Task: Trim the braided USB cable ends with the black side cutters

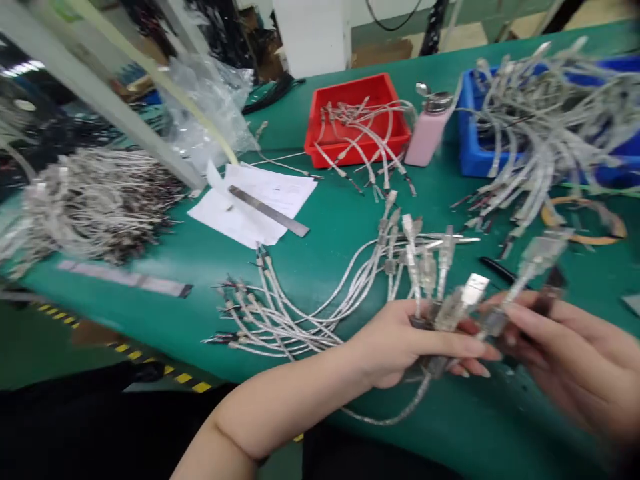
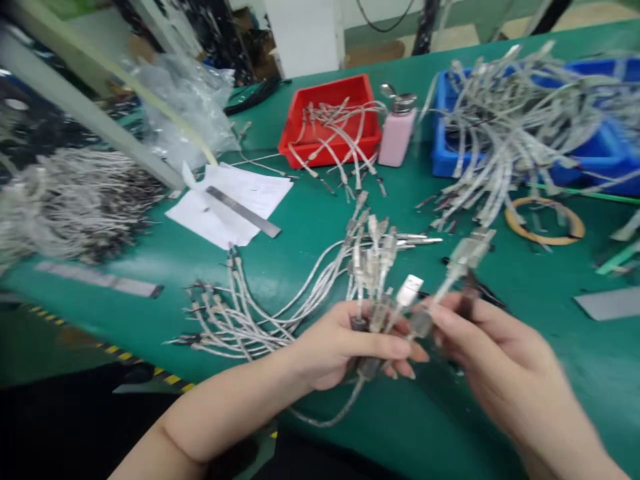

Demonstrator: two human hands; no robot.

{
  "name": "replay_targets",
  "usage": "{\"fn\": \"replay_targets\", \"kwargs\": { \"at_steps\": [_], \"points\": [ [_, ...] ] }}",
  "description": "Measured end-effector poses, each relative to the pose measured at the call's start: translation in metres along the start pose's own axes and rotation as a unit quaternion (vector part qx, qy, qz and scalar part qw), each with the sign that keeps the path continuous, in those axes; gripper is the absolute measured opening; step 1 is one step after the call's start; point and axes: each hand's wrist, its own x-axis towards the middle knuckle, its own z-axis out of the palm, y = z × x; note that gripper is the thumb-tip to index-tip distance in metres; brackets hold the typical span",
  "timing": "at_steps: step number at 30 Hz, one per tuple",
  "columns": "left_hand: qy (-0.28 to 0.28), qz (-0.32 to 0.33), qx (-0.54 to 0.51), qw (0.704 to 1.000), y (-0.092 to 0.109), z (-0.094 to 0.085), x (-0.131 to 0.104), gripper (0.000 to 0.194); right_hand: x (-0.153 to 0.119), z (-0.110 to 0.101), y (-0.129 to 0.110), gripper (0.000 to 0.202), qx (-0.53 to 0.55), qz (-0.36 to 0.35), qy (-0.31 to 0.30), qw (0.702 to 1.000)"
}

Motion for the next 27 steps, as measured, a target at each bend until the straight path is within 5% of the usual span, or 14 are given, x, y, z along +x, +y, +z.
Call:
{"fn": "replay_targets", "kwargs": {
  "at_steps": [2,4,10,15,27],
  "points": [
    [0.001,-0.006,0.003,1.0,0.002,0.0,-0.001,0.032,0.0,0.003,-0.01,0.018,0.127,0.135,0.008,0.983],
    [0.024,0.0,0.006,1.0,0.004,0.0,-0.001,0.03,-0.003,0.005,-0.015,0.02,0.147,0.186,0.021,0.971],
    [0.084,0.044,-0.003,0.995,0.01,0.004,-0.002,0.026,-0.008,-0.004,-0.021,0.026,-0.045,0.078,0.04,0.995],
    [0.101,0.07,-0.008,0.992,0.012,0.004,-0.003,0.023,-0.006,-0.005,-0.024,0.016,-0.17,-0.025,0.014,0.985],
    [0.095,0.068,-0.003,0.993,0.011,0.002,-0.002,0.02,-0.008,0.002,-0.025,0.018,-0.279,-0.052,-0.005,0.959]
  ]
}}
